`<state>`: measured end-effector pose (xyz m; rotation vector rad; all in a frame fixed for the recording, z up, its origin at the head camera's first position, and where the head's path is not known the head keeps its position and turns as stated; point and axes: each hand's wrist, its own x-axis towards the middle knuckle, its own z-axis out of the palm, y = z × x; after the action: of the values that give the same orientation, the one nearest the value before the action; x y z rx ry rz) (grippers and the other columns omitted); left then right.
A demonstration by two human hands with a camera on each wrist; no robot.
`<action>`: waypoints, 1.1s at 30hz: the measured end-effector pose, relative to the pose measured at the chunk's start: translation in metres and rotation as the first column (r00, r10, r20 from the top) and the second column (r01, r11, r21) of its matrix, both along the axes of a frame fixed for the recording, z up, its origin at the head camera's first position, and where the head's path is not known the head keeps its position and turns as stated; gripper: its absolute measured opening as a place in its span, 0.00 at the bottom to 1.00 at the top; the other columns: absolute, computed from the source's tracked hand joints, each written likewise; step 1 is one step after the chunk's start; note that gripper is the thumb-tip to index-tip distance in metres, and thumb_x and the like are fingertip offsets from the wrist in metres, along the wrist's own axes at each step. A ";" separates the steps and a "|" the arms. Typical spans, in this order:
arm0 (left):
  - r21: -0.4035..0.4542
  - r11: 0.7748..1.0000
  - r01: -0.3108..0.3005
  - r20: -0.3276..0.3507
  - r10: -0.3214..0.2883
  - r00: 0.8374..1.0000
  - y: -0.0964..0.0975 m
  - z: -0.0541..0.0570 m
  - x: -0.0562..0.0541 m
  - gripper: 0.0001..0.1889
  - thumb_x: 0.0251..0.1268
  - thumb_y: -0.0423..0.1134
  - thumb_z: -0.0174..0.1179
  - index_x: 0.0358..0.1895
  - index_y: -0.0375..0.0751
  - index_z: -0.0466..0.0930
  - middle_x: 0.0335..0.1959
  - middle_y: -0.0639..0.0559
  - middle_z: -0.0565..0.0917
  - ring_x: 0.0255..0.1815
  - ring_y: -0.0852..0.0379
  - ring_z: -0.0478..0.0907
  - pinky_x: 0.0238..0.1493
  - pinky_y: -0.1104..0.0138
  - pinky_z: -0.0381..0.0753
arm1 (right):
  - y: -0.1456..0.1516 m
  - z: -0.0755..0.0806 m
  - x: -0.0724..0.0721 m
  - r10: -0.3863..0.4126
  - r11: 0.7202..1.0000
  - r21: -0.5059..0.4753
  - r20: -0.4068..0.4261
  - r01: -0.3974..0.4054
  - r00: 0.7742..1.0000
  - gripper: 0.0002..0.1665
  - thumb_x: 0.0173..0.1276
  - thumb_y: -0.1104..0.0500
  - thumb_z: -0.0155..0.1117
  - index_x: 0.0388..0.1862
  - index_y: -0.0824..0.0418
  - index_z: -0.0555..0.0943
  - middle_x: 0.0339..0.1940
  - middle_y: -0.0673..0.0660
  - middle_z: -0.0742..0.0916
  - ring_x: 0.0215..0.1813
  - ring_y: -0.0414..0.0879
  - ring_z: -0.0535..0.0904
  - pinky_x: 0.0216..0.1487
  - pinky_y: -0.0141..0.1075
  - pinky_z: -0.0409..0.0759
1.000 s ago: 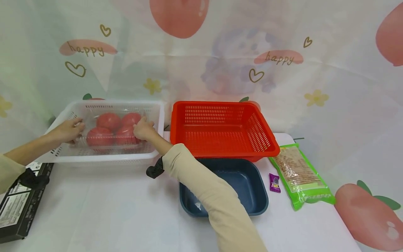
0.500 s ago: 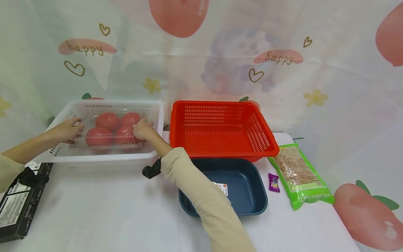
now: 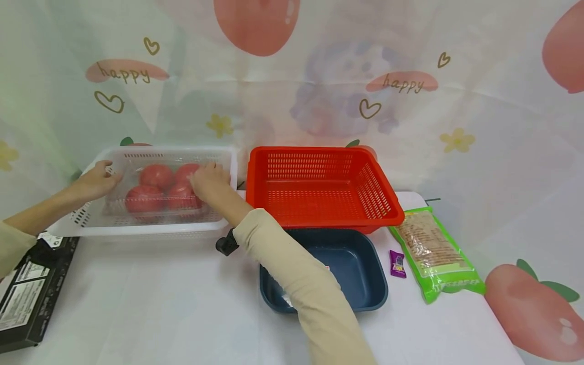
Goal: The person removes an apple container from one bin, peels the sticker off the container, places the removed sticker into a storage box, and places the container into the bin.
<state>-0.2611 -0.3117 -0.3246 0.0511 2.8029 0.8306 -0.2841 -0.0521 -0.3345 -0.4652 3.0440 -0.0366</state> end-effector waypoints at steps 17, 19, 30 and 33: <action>-0.145 0.985 0.098 -0.342 -0.143 0.929 0.014 0.040 -0.014 0.40 0.75 0.59 0.35 0.78 0.37 0.36 0.74 0.23 0.50 0.73 0.23 0.48 0.67 0.28 0.48 | 0.062 0.041 -0.025 0.002 0.984 -0.179 -0.028 -0.007 1.000 0.45 0.70 0.25 0.30 0.78 0.47 0.55 0.77 0.58 0.62 0.77 0.54 0.55 0.73 0.56 0.59; -0.172 0.979 0.107 -0.345 -0.162 0.925 0.015 0.045 -0.014 0.40 0.75 0.60 0.35 0.78 0.38 0.36 0.75 0.23 0.48 0.74 0.23 0.46 0.68 0.29 0.46 | 0.070 0.047 -0.027 -0.007 0.981 -0.192 -0.051 -0.003 0.999 0.46 0.69 0.24 0.31 0.78 0.45 0.55 0.78 0.59 0.60 0.77 0.55 0.54 0.73 0.57 0.58; -0.317 0.939 0.137 -0.327 -0.244 0.913 0.024 0.048 -0.009 0.42 0.73 0.65 0.31 0.78 0.38 0.39 0.75 0.24 0.46 0.75 0.22 0.40 0.72 0.32 0.39 | 0.114 0.063 -0.019 0.023 0.984 -0.177 -0.055 -0.032 0.998 0.48 0.66 0.23 0.36 0.79 0.40 0.45 0.81 0.59 0.49 0.81 0.56 0.42 0.71 0.63 0.61; -0.322 0.933 0.160 -0.301 -0.261 0.917 0.033 0.039 0.002 0.41 0.74 0.64 0.33 0.78 0.38 0.42 0.75 0.24 0.47 0.74 0.20 0.41 0.71 0.32 0.42 | 0.125 0.058 -0.006 0.029 0.988 -0.151 -0.067 -0.038 0.997 0.49 0.65 0.24 0.39 0.80 0.38 0.41 0.82 0.58 0.46 0.81 0.58 0.41 0.72 0.68 0.54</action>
<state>-0.2591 -0.2792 -0.2859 0.4889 3.1325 0.3775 -0.2904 0.0724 -0.2761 -0.5376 3.1095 -0.2584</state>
